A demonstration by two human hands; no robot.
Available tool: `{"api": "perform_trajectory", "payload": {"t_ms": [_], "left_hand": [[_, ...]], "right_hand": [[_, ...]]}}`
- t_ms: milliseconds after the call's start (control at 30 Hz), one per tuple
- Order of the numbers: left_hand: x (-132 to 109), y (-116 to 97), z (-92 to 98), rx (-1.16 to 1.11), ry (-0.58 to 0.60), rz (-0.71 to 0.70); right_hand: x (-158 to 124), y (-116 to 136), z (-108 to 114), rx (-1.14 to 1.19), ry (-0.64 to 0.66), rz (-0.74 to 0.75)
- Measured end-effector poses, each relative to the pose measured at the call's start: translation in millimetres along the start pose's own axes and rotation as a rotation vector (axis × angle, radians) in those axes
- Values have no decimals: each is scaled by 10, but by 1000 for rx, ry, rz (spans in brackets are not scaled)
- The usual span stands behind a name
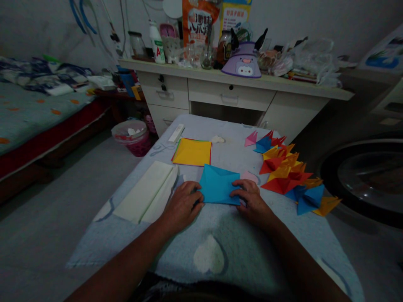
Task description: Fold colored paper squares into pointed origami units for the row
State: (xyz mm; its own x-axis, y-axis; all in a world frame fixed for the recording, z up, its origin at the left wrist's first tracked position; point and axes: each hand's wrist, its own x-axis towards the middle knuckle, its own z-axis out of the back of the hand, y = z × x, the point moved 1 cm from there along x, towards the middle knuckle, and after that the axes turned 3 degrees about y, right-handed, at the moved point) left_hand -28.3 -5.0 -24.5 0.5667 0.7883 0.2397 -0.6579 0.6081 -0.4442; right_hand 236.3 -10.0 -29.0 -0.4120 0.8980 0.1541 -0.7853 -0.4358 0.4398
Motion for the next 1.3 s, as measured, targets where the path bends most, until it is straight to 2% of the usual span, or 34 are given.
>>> {"api": "perform_trajectory", "payload": {"t_ms": [200, 500, 633, 833, 1100, 1300], "left_hand": [[2, -4, 12, -17, 11, -19], [10, -3, 24, -30, -8, -41], [10, 0, 8, -21, -20, -21], [22, -1, -15, 17, -46, 33], [31, -39, 4, 93, -68, 105], [32, -71, -5, 161, -76, 122]], "right_hand": [[4, 5, 31, 4, -35, -29], [-25, 75, 105, 17, 55, 16], [-20, 53, 74, 0, 40, 24], [19, 20, 20, -12, -12, -48], [78, -4, -73, -24, -72, -235], [104, 28, -103, -38, -119, -298]]}}
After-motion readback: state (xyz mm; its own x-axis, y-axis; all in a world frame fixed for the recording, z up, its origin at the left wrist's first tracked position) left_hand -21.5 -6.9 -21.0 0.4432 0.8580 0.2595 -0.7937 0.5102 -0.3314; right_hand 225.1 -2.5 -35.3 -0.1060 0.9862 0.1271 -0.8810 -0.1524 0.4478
